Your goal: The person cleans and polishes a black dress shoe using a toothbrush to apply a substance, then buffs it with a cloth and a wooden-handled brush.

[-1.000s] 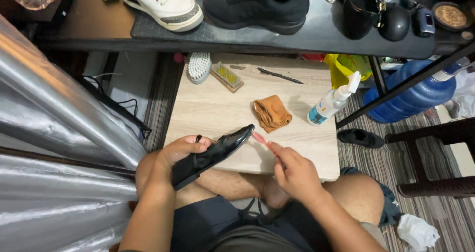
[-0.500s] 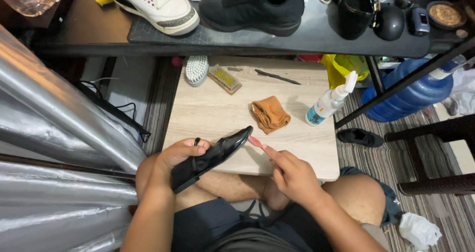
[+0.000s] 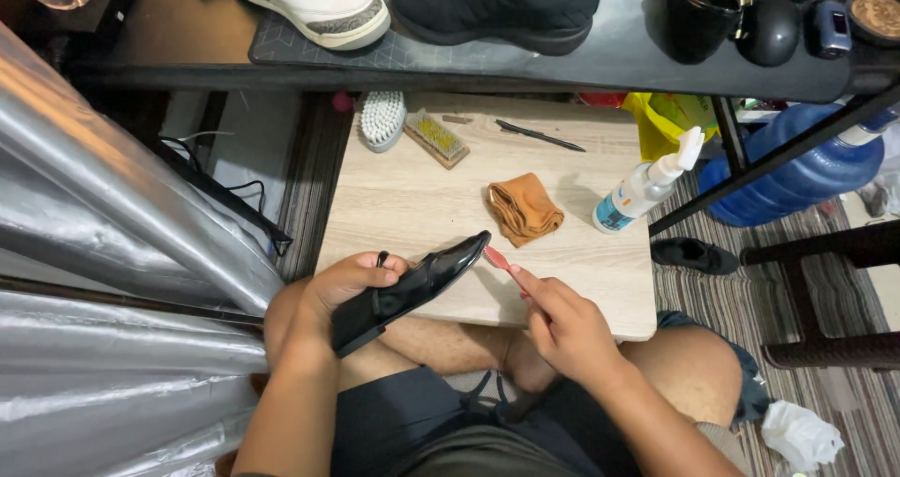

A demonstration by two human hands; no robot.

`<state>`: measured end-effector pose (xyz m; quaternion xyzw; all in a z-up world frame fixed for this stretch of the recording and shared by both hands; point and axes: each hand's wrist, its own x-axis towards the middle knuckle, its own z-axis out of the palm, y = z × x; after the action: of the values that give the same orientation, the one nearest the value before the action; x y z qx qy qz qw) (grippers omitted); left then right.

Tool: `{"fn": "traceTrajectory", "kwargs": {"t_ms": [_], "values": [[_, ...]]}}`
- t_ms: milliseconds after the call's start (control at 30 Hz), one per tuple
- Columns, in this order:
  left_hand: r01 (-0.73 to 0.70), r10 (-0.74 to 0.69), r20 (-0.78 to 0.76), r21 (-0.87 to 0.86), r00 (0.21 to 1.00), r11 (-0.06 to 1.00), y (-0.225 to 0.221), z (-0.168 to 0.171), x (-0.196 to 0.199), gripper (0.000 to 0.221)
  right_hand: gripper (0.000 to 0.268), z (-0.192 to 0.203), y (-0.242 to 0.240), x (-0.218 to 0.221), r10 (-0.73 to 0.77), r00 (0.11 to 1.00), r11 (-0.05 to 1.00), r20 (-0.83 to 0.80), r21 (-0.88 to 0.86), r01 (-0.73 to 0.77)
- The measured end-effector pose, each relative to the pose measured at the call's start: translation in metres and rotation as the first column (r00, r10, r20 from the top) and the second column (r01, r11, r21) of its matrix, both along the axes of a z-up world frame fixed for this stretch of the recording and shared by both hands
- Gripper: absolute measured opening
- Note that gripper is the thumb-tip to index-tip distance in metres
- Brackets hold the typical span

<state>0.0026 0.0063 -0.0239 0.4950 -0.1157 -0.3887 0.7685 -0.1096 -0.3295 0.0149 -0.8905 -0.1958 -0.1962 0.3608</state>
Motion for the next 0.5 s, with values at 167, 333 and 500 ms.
{"fn": "traceTrajectory", "kwargs": {"t_ms": [167,333,500], "values": [[-0.009,0.009,-0.007,-0.011,1.0,1.0,0.0,-0.002,0.0,0.015,0.05,0.009,0.005,-0.002,0.007,1.0,1.0,0.006,0.002,-0.007],[0.113,-0.109,-0.104,0.039,0.989,0.993,0.009,-0.001,0.005,0.017,0.064,0.002,0.004,-0.012,0.102,0.993,0.989,-0.067,-0.104,-0.109],[0.153,-0.153,-0.036,0.011,0.988,0.988,0.006,0.009,0.002,0.021,0.067,-0.007,-0.003,-0.006,0.013,0.997,0.981,-0.081,-0.194,-0.028]]}}
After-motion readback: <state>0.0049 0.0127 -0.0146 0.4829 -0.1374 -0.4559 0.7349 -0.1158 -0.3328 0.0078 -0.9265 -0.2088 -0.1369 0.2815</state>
